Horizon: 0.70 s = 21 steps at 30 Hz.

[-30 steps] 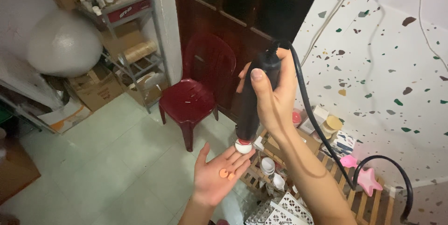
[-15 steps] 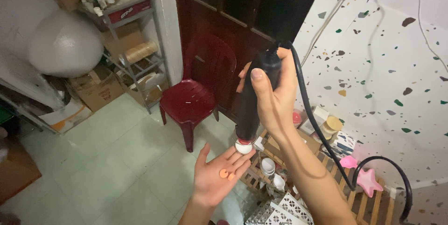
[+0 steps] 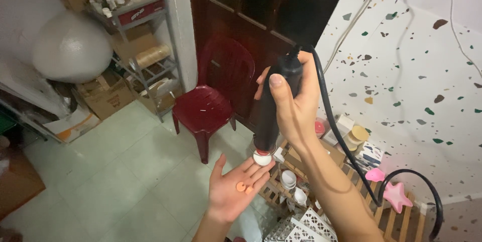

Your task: Preparing and packaging decorative wax shapes and tealights in a workshop.

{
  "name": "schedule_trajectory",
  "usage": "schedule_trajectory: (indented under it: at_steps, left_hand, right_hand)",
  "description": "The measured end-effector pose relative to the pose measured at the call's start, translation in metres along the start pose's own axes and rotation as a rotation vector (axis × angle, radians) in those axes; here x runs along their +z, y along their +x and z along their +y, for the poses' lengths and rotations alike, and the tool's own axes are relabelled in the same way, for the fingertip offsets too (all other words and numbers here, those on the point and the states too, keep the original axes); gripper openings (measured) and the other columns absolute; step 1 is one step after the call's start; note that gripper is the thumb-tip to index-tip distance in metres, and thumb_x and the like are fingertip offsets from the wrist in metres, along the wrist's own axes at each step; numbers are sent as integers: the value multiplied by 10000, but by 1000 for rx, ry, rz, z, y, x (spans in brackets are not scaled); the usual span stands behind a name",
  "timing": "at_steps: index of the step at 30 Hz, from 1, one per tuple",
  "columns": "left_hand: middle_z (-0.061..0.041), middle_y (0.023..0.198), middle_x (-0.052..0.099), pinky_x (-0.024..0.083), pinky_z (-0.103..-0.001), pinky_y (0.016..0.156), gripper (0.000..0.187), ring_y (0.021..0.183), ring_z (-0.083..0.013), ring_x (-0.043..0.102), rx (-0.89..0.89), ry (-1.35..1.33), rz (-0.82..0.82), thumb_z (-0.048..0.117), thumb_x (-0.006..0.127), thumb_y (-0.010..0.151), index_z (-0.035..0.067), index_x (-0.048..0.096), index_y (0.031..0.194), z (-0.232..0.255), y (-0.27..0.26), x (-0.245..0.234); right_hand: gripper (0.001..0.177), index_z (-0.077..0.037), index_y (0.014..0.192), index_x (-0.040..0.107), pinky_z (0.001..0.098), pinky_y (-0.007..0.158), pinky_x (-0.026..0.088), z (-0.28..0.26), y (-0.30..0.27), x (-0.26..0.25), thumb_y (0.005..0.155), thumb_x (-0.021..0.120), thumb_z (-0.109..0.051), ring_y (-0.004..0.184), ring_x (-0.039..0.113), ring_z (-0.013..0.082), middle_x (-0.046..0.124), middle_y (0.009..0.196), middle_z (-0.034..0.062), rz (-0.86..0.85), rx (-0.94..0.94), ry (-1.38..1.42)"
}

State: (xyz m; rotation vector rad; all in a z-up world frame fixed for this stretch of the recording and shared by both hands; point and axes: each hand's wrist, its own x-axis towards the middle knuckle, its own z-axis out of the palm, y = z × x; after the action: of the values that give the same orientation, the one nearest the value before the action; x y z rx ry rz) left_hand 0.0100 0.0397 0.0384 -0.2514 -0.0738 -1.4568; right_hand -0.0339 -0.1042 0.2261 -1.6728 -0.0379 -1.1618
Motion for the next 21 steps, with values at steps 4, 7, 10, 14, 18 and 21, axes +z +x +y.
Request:
schedule_trajectory:
  at_steps: [4, 7, 10, 14, 18, 21]
  left_hand:
    - [-236, 1663, 217, 118, -444, 1282, 947, 1566, -359, 140, -6, -5, -2, 565, 416, 999, -130, 112, 1567, 0, 0, -2]
    - [-231, 1671, 216, 116, -439, 1286, 948, 1573, -352, 138, -13, 14, -34, 566, 414, 1006, -130, 110, 1573, 0, 0, -3]
    - [-227, 1673, 215, 114, -438, 1286, 950, 1575, -351, 136, -9, 14, -33, 569, 418, 1007, -129, 112, 1575, 0, 0, -6]
    - [-230, 1664, 215, 115, -441, 1279, 960, 1568, -356, 138, -5, -20, 3, 576, 428, 992, -127, 116, 1567, -1, 2, -6]
    - [-231, 1668, 215, 114, -440, 1277, 968, 1568, -355, 138, -8, -6, 3, 579, 435, 988, -127, 111, 1565, -2, 2, -4]
    - [-230, 1671, 211, 113, -440, 1280, 965, 1571, -355, 135, -7, 17, -7, 577, 434, 996, -127, 107, 1569, -3, 2, -4]
  right_hand:
    - [386, -50, 1251, 432, 315, 760, 583, -1, 1, -1, 1092, 643, -331, 808, 662, 171, 662, 986, 119, -5, -8, 5]
    - [380, -48, 1252, 435, 308, 752, 578, -2, 0, -1, 1087, 635, -326, 807, 668, 169, 663, 983, 117, -2, -6, -6]
    - [378, -47, 1252, 438, 312, 761, 581, -1, 0, -2, 1093, 639, -324, 815, 664, 172, 656, 991, 120, -14, -10, 15]
    - [376, -50, 1239, 439, 307, 751, 583, -2, 0, -2, 1088, 636, -333, 807, 668, 167, 663, 990, 122, 7, -3, -22]
    - [377, -53, 1242, 442, 308, 750, 580, -2, 0, -3, 1095, 639, -340, 776, 667, 165, 662, 992, 122, 7, -26, -17]
    - [379, -55, 1245, 440, 305, 749, 577, -3, -1, -5, 1095, 636, -342, 777, 669, 165, 663, 998, 119, 6, -29, -18]
